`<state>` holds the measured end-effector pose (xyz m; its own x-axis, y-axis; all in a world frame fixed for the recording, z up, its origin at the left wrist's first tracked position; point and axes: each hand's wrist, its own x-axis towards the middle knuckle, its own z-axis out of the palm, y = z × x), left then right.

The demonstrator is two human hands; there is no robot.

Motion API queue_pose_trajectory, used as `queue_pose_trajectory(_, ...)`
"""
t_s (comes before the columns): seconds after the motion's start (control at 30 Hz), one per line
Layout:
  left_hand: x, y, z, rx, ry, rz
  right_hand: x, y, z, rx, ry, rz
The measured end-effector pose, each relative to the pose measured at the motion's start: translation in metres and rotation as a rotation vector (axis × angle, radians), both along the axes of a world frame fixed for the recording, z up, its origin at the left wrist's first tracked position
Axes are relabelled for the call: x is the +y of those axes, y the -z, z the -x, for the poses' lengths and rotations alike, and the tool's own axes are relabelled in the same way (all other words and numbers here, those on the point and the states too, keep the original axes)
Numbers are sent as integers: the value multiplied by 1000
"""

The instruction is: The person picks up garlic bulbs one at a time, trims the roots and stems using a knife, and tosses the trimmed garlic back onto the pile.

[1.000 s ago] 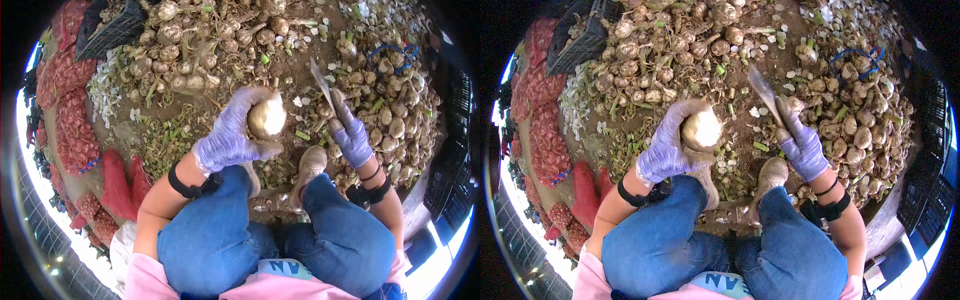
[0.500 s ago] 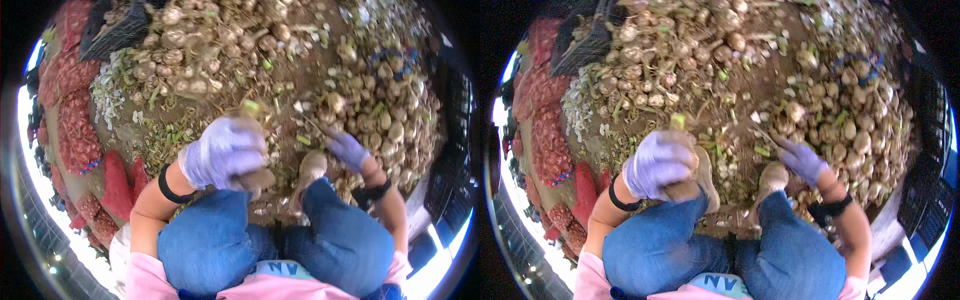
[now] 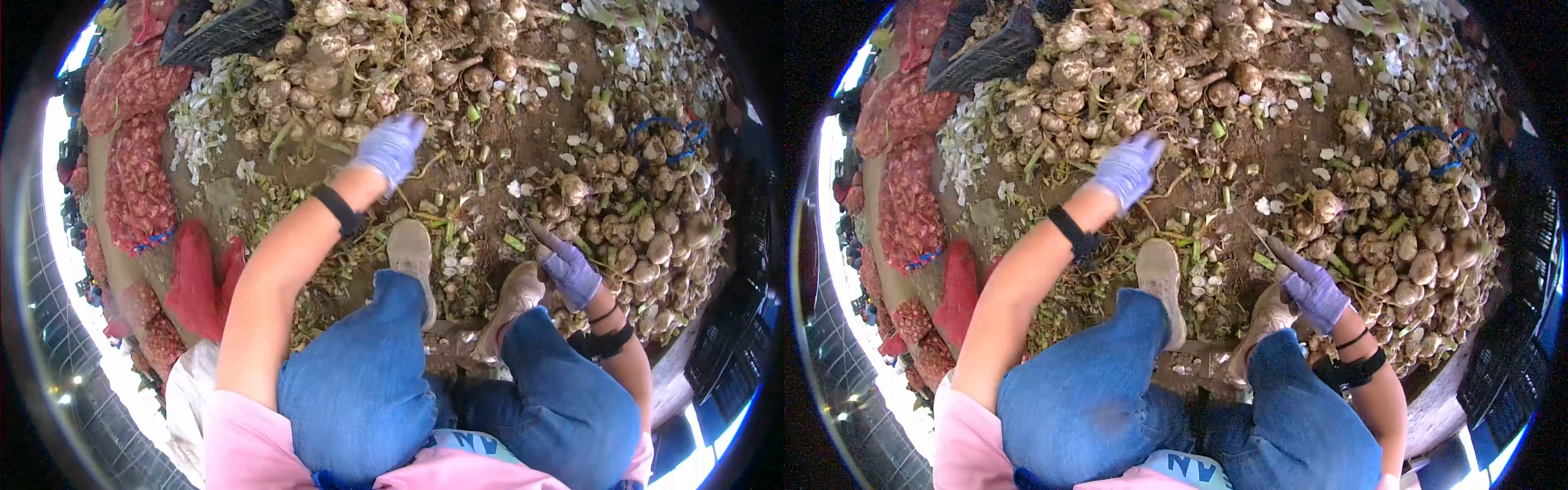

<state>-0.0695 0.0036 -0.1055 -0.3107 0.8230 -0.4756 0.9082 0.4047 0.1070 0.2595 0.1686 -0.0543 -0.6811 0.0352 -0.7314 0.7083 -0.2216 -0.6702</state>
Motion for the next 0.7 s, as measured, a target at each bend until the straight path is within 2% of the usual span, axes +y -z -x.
queue_pose_trajectory(0.03,-12,27,12,-31,-154,118,0,2,1,19,-42,-36)
queue_pose_trajectory(0.1,-28,36,27,41,-184,268,3,2,5,36,-78,-62)
queue_pose_trajectory(0.17,-34,53,34,9,-284,141,5,-4,9,15,-69,-31)
queue_pose_trajectory(0.23,-41,36,18,16,-258,-122,5,-11,16,82,-122,-189)
queue_pose_trajectory(0.3,-36,9,-3,-870,-839,-426,5,-23,26,175,-171,-341)
queue_pose_trajectory(0.33,-30,-10,-15,-1327,-1118,-566,3,-20,28,338,-181,-495)
queue_pose_trajectory(0.37,-24,-35,-25,-1332,-1104,-526,1,-15,32,506,-193,-653)
queue_pose_trajectory(0.43,-16,-76,-41,-1336,-1083,-447,-1,-34,40,547,-328,-796)
queue_pose_trajectory(0.53,-12,-75,-52,-1341,-606,-657,-3,-55,56,690,-419,-899)
queue_pose_trajectory(0.63,-10,-80,-57,-1515,-489,-681,-5,-77,73,757,-503,-970)
queue_pose_trajectory(0.7,-2,-88,-63,-1564,-646,-580,-4,-80,78,769,-557,-953)
